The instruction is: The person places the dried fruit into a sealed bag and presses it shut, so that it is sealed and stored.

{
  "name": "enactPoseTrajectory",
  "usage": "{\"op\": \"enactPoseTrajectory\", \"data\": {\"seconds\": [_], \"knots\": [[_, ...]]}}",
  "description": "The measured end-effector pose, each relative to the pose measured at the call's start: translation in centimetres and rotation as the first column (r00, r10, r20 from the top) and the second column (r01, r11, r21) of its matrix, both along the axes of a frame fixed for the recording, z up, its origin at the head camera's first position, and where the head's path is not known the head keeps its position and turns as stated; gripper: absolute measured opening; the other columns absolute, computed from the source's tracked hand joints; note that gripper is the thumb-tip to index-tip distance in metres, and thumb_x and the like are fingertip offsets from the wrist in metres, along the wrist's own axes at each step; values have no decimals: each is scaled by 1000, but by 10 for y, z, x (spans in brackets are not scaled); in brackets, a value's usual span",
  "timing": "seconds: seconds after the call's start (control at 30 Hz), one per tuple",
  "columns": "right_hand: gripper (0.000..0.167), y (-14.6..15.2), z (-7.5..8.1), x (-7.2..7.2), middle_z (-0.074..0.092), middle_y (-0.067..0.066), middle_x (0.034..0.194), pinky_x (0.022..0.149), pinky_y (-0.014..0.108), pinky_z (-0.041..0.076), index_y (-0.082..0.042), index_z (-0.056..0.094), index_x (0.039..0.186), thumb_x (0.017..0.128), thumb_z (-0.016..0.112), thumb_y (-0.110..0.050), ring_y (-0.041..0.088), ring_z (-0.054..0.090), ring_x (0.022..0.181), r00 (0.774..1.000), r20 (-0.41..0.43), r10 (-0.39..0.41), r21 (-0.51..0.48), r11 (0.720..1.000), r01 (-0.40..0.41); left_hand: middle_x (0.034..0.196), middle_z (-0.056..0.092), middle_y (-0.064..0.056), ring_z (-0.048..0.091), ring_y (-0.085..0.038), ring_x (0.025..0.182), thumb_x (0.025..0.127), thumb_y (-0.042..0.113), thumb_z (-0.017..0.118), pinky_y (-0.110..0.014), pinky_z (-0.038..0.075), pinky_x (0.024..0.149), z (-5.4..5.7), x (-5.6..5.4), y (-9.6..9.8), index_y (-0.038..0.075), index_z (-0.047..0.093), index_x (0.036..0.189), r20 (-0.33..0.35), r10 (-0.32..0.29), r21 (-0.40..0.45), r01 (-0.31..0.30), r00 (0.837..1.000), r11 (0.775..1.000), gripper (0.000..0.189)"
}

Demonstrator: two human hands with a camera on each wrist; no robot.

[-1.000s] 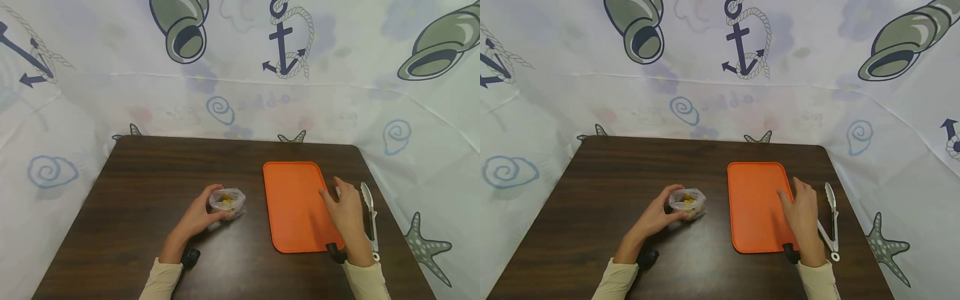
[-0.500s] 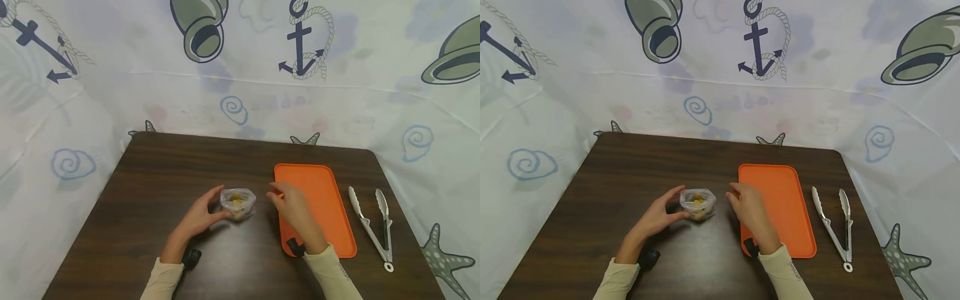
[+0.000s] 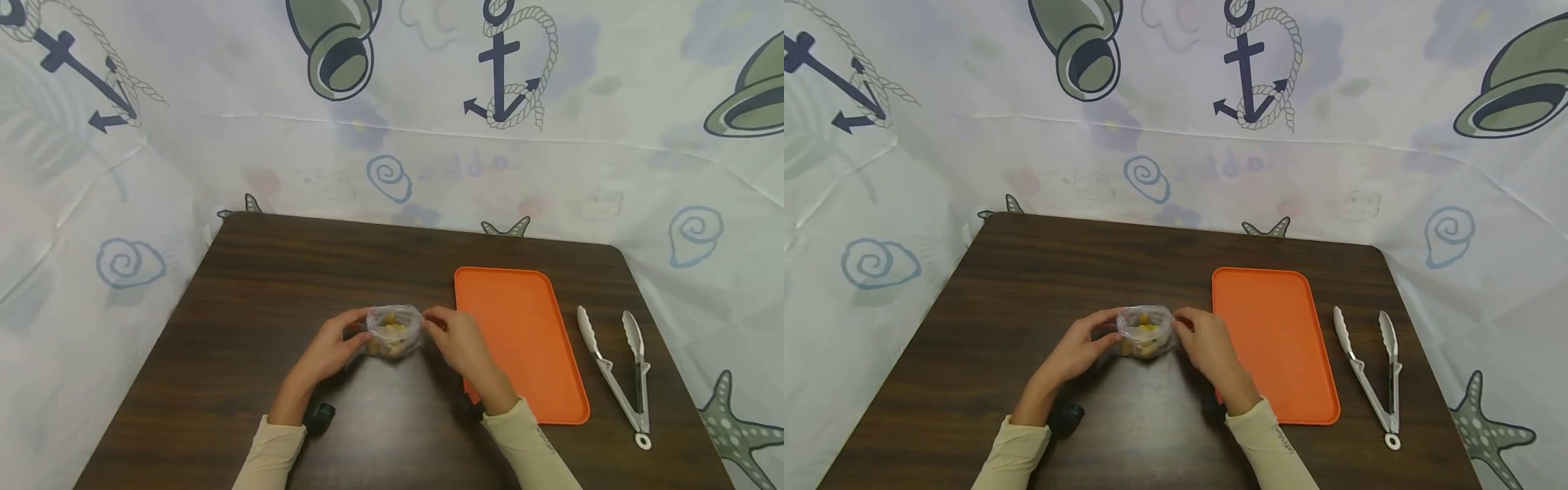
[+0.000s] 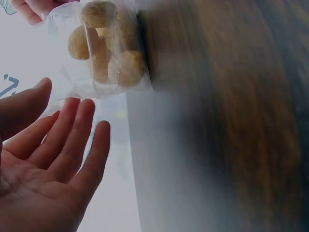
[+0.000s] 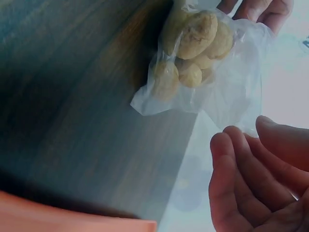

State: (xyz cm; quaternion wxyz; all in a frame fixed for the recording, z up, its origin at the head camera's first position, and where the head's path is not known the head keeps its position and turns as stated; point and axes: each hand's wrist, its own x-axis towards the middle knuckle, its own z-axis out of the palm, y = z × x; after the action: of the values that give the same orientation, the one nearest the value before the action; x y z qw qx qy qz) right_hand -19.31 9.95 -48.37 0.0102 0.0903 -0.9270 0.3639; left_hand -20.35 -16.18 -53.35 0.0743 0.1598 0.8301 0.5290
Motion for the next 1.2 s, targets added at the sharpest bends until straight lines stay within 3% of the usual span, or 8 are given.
{"op": "enactPoseTrajectory", "data": {"seconds": [0.2,0.43,0.57,0.73,0.83,1.03,1.1,1.2], "knots": [[12,3,-3,2,78,2,97,77,35,57,-12,77,107,96,74,-17,14,69,82,998,54,-21,-61,998,25,111,71,-12,68,-25,103,93,5,74,-40,56,93,-1,-3,3,2,63,139,-61,-1,50,4,998,999,47],[19,2,-2,1,78,4,97,73,32,57,-9,75,110,97,73,-23,20,74,84,984,166,-60,-114,990,80,130,69,-12,66,-24,118,104,24,64,-23,52,94,1,-3,4,7,64,139,40,-5,153,-1,999,988,39],[17,1,-3,0,77,4,92,68,28,55,-8,76,108,97,73,-20,25,75,82,982,181,-61,-168,981,92,119,72,-11,69,-17,104,102,27,66,-25,55,88,1,-6,9,10,69,132,53,52,158,-60,997,986,35],[9,-2,-7,0,74,5,83,64,25,54,-7,76,101,96,72,-12,21,73,75,981,175,-81,-238,964,122,100,71,-10,66,-21,81,98,21,73,-28,54,70,4,-8,19,10,69,119,99,140,178,-156,985,972,24],[6,-4,-7,2,74,8,81,63,24,53,-7,77,98,95,72,-10,24,72,75,974,196,-113,-276,947,165,91,68,-7,60,-18,74,95,18,75,-27,48,65,11,-8,25,12,67,109,83,223,117,-231,971,966,17],[6,-7,2,7,76,7,81,65,26,57,-7,78,95,94,72,-10,25,73,75,967,203,-154,-331,919,215,80,66,-2,56,-12,68,89,14,72,-28,44,64,27,-8,33,14,68,98,-86,324,-94,-332,942,939,9],[6,-7,4,7,76,8,81,67,30,59,-7,78,95,94,72,-10,23,72,74,968,201,-152,-361,907,217,83,70,-6,59,-13,67,92,13,72,-31,49,64,30,-8,31,12,70,102,-42,301,-34,-302,953,953,10],[7,-4,2,6,76,9,82,71,38,61,-6,78,97,95,73,-10,23,72,73,968,206,-145,-404,888,219,98,73,-15,66,-13,74,97,10,70,-35,57,72,31,-8,26,6,72,117,99,226,129,-238,969,963,20]]}}
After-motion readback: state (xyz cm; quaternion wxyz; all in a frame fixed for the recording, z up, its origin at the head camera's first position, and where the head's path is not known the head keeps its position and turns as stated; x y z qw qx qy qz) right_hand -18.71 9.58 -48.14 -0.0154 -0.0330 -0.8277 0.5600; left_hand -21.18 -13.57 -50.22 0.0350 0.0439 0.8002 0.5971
